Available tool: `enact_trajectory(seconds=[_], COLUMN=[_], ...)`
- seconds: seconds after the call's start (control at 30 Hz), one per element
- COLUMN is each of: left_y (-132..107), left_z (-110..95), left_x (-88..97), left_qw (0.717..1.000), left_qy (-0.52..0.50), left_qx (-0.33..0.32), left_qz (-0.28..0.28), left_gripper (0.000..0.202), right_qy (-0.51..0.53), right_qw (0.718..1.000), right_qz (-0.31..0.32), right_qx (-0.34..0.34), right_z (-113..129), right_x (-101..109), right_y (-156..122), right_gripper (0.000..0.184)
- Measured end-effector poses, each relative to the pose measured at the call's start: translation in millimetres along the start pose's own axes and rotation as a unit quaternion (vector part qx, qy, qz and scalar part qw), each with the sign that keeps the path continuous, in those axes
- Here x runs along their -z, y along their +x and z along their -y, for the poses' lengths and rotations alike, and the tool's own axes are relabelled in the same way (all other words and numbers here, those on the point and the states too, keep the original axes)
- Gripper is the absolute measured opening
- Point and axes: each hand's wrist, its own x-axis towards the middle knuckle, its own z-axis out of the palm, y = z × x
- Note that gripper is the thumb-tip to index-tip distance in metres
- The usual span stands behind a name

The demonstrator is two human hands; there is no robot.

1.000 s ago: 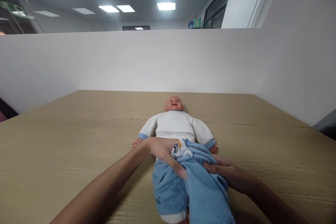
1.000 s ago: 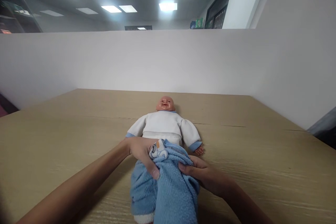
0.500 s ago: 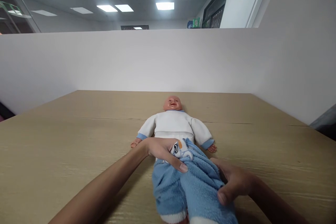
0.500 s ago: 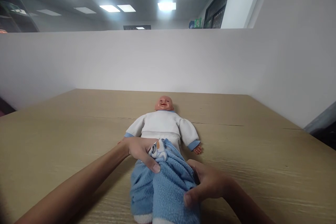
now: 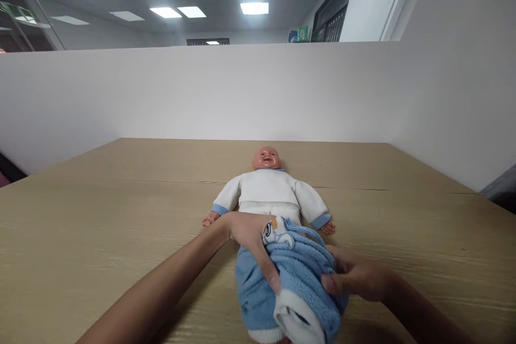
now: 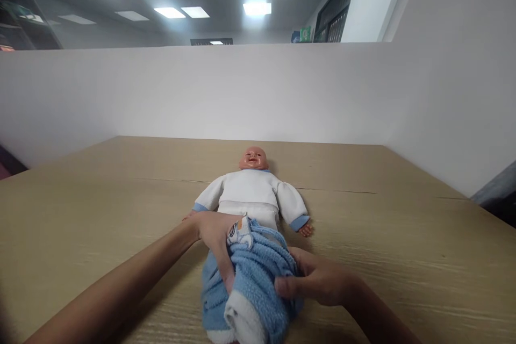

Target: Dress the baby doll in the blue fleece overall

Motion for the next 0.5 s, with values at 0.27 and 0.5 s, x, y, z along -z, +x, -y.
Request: enact_trajectory(seconds=[0.27, 0.5], left_y=[7.9, 1.3], left_z=[13.0, 22.6], left_x=[5.9, 9.2], left_qw=[0.995, 0.999], left_qy=[0.024, 0.012], left_qx=[-0.020, -0.009], left_qz=[0.095, 0.041], left_gripper=[0.068, 0.077], right_qy=[0.057, 0.062], right_qw=[0.997, 0.994], right_qz=[0.050, -0.020], right_qx=[0.014, 0.090], right_z=[-5.5, 6.3], right_x=[0.6, 1.8], right_y=[1.0, 0.0], right_gripper=[0.088, 0.052])
